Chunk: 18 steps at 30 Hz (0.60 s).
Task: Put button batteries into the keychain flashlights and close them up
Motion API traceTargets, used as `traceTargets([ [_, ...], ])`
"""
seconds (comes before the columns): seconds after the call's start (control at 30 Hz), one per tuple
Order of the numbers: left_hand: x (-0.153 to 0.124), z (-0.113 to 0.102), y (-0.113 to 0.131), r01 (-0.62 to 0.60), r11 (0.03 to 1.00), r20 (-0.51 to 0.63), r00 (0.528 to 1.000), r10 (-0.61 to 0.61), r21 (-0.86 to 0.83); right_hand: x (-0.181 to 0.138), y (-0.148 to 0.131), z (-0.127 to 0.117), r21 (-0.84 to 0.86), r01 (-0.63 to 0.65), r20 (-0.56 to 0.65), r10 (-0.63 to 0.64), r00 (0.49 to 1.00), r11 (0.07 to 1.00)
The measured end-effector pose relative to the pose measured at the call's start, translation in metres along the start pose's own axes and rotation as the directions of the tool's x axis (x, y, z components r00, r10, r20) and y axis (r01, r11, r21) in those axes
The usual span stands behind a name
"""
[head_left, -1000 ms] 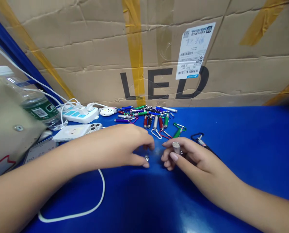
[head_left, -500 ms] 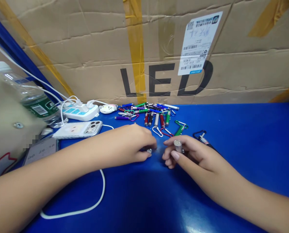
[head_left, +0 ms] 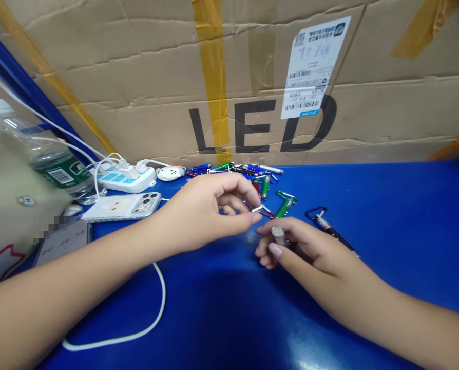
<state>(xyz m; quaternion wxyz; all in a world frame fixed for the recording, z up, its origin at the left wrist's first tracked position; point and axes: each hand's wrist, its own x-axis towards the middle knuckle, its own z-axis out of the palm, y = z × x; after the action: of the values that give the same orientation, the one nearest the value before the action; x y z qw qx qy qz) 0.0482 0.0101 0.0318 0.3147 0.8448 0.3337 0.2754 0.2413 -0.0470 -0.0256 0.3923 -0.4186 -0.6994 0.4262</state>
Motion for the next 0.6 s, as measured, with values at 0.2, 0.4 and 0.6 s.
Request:
traceTargets([
  [0.2,-0.003,0.003,0.003,-0.07,0.997,-0.015,0.997,0.07,0.01,-0.001,0.002,0.001,0.003,0.023,0.003,-0.023,1.0,1.0],
  [0.4,-0.005,0.007,0.002,-0.031,0.994,-0.052,0.998,0.025,-0.108,-0.001,0.0,0.0,-0.024,0.045,0.008,-0.045,0.999,0.999],
  [0.6,-0.009,0.014,0.001,-0.04,0.995,-0.053,0.998,0.035,-0.094,-0.001,-0.003,-0.001,-0.063,0.047,0.027,-0.045,0.999,0.997],
])
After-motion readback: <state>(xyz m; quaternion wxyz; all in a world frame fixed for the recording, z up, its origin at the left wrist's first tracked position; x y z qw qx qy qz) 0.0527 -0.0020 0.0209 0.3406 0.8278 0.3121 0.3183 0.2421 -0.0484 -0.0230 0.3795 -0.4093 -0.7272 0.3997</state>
